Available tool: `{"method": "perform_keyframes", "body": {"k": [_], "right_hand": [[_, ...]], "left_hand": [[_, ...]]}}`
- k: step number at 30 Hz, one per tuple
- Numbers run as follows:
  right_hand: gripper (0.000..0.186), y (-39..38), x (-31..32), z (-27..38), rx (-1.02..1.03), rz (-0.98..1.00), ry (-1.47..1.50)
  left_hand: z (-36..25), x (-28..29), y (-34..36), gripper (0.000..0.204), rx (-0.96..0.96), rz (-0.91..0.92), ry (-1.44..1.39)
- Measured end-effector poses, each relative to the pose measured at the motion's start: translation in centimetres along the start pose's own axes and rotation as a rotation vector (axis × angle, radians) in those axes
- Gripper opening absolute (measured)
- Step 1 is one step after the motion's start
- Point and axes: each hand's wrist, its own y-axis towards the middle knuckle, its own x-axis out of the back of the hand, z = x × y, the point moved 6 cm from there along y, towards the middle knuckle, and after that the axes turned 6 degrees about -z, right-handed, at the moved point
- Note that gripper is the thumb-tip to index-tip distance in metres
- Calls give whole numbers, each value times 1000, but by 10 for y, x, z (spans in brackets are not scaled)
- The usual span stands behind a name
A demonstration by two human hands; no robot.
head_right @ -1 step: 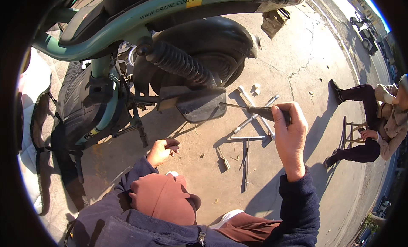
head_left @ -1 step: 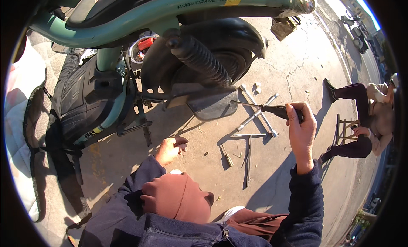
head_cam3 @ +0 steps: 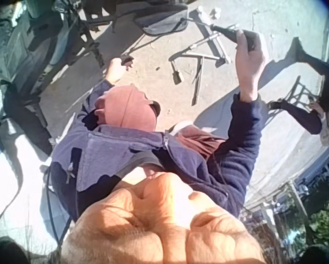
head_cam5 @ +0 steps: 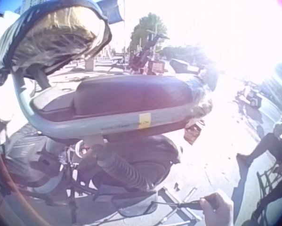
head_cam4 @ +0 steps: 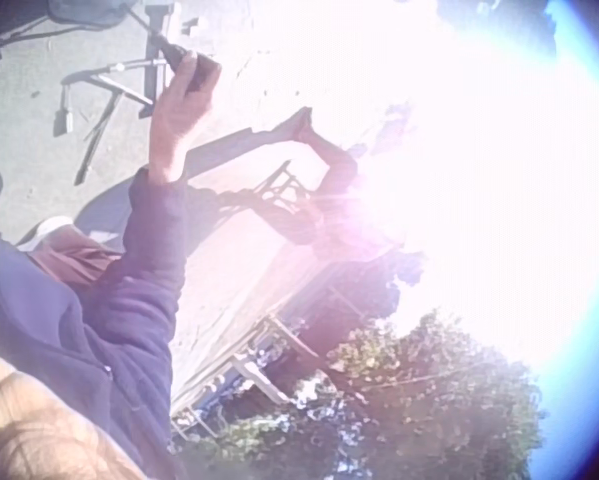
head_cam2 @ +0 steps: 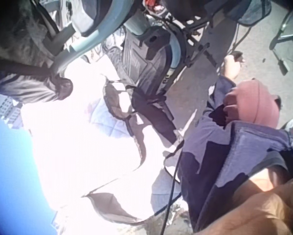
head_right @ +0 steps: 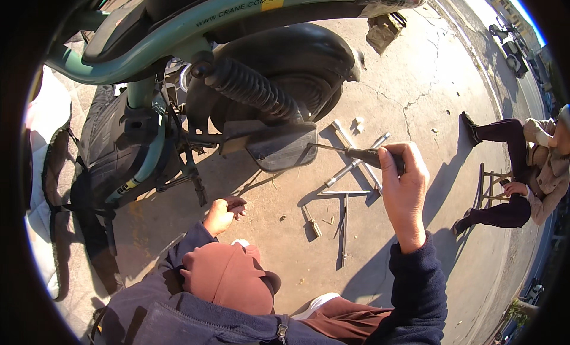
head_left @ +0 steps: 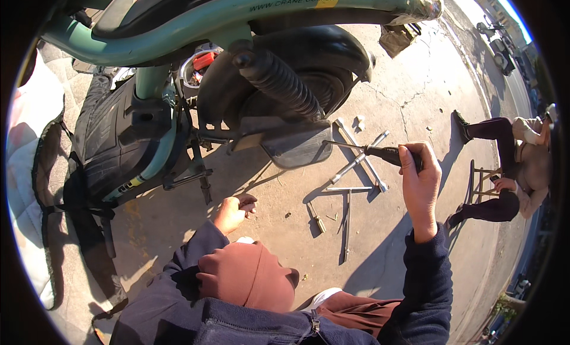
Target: The person works on the rear wheel area of a teal scooter, using a T-handle wrench to loosen and tighten bolts on the axle and brake assembly. They also use a screwdriver to adjust components near the brake caliper and rear fender.
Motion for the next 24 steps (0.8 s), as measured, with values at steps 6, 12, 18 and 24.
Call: {"method": "perform_keyframes", "body": {"k": [6, 12, 18, 24], "right_hand": [[8, 9, -11, 36, 269, 102, -158], [5, 14, -25, 74, 479, 282, -236], [8, 21, -58, 114, 813, 750, -334], [37, 61, -88, 108, 335, 897, -724]], "left_hand": [[106, 60, -34, 13, -11, -225, 261], [156, 108, -49, 11, -66, -507, 410], [161, 125, -50, 19, -42, -638, 607], [91, 86, -43, 31, 2, -442, 433]]}}
